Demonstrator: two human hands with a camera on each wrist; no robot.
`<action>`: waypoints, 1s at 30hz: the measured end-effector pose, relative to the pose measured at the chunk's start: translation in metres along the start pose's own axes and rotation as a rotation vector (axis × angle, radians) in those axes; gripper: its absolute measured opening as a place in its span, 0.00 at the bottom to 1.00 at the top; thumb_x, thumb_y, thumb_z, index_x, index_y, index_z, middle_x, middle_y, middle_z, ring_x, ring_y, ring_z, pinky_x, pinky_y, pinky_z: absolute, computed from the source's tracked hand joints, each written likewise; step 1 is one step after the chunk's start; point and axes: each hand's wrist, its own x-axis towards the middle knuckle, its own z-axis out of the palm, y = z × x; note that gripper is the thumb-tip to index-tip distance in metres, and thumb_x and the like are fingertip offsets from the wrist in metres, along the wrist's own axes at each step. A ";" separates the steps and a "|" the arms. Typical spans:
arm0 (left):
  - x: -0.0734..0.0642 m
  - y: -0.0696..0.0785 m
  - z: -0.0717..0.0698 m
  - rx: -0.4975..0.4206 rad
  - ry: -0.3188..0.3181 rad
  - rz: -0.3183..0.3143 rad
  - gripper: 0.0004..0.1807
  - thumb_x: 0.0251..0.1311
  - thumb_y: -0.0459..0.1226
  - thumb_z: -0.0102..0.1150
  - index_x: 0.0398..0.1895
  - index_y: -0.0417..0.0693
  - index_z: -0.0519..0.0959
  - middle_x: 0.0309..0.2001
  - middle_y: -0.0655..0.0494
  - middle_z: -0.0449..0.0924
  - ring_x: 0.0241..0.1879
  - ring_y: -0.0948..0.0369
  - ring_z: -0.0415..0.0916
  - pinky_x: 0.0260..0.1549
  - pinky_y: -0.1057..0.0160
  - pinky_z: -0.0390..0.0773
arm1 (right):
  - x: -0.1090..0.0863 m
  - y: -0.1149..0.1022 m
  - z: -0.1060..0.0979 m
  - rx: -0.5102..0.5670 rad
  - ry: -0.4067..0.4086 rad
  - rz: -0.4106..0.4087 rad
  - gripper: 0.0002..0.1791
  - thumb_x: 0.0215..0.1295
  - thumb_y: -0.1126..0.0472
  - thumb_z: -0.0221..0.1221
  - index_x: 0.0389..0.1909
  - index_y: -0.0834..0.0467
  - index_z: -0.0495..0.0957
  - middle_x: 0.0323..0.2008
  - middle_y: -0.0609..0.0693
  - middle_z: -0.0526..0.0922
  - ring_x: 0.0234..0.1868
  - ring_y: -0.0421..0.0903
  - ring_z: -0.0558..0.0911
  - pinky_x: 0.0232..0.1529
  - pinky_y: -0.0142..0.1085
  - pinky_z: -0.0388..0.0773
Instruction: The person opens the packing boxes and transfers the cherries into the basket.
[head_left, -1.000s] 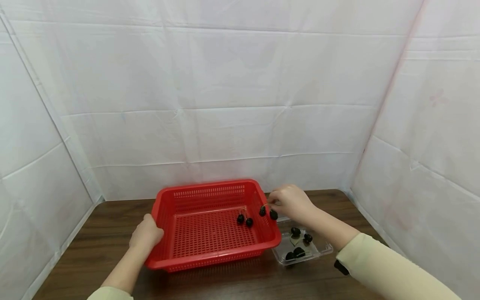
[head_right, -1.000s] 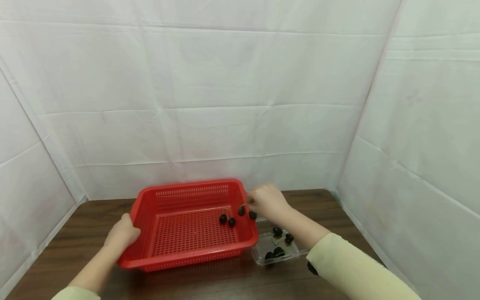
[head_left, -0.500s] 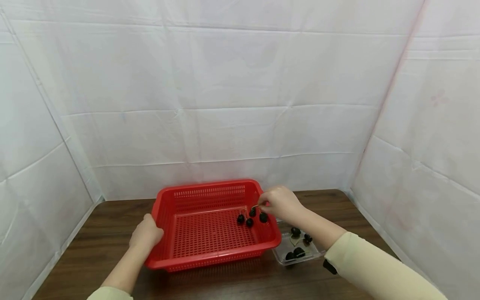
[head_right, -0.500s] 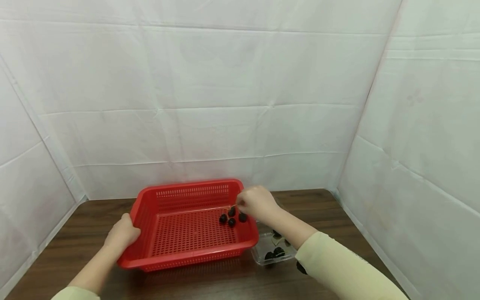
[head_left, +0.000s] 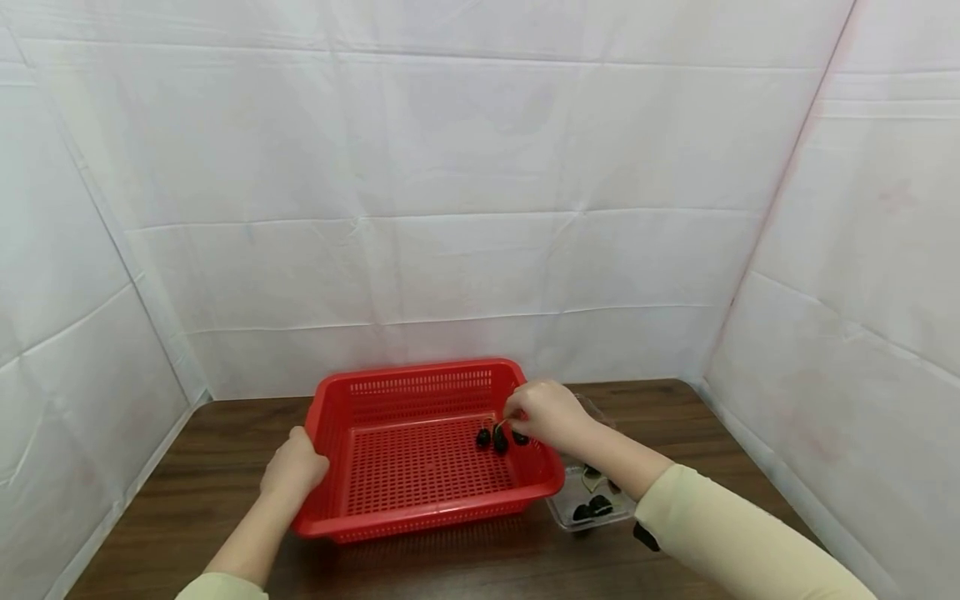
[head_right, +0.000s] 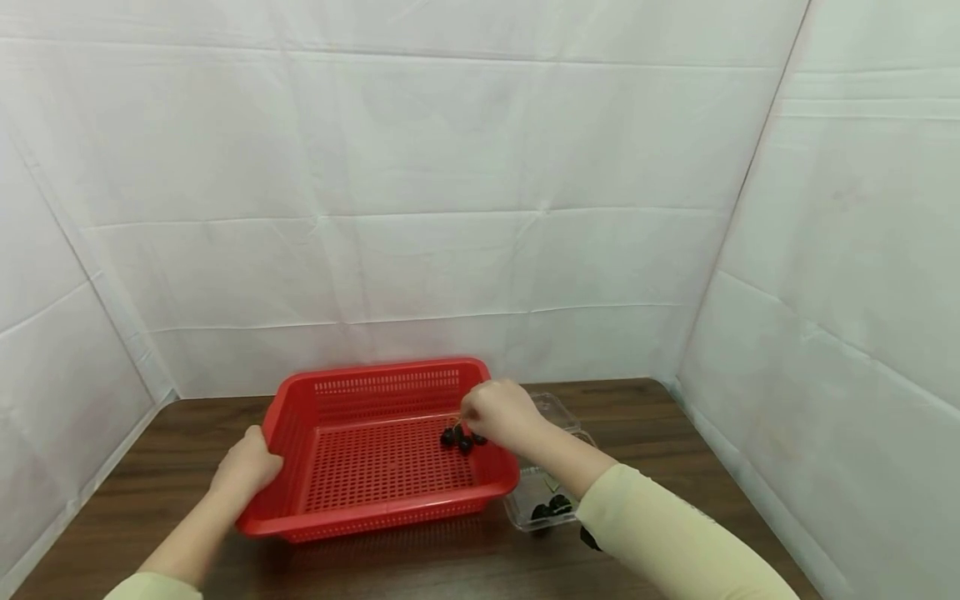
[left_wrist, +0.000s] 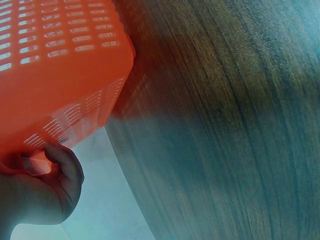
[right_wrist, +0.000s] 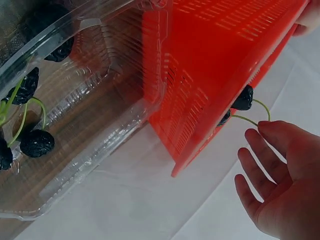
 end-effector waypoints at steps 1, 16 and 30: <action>0.000 0.000 0.000 0.000 0.001 0.002 0.23 0.58 0.26 0.50 0.54 0.21 0.57 0.39 0.30 0.73 0.33 0.45 0.80 0.27 0.49 0.83 | 0.000 0.000 0.001 0.000 -0.003 0.003 0.03 0.56 0.64 0.68 0.31 0.53 0.87 0.30 0.43 0.85 0.33 0.41 0.82 0.36 0.36 0.80; 0.000 -0.001 0.001 -0.016 0.003 -0.008 0.23 0.58 0.25 0.51 0.54 0.22 0.57 0.39 0.30 0.73 0.34 0.43 0.80 0.27 0.48 0.83 | 0.007 0.003 0.019 0.049 -0.046 0.055 0.05 0.58 0.65 0.65 0.30 0.52 0.87 0.29 0.41 0.85 0.27 0.36 0.77 0.28 0.30 0.73; 0.001 -0.001 0.001 -0.014 0.004 0.010 0.23 0.58 0.25 0.50 0.53 0.21 0.57 0.38 0.29 0.73 0.32 0.45 0.80 0.26 0.49 0.83 | 0.009 0.001 0.034 0.052 -0.075 0.068 0.02 0.59 0.61 0.66 0.30 0.52 0.87 0.28 0.40 0.85 0.30 0.36 0.81 0.32 0.33 0.78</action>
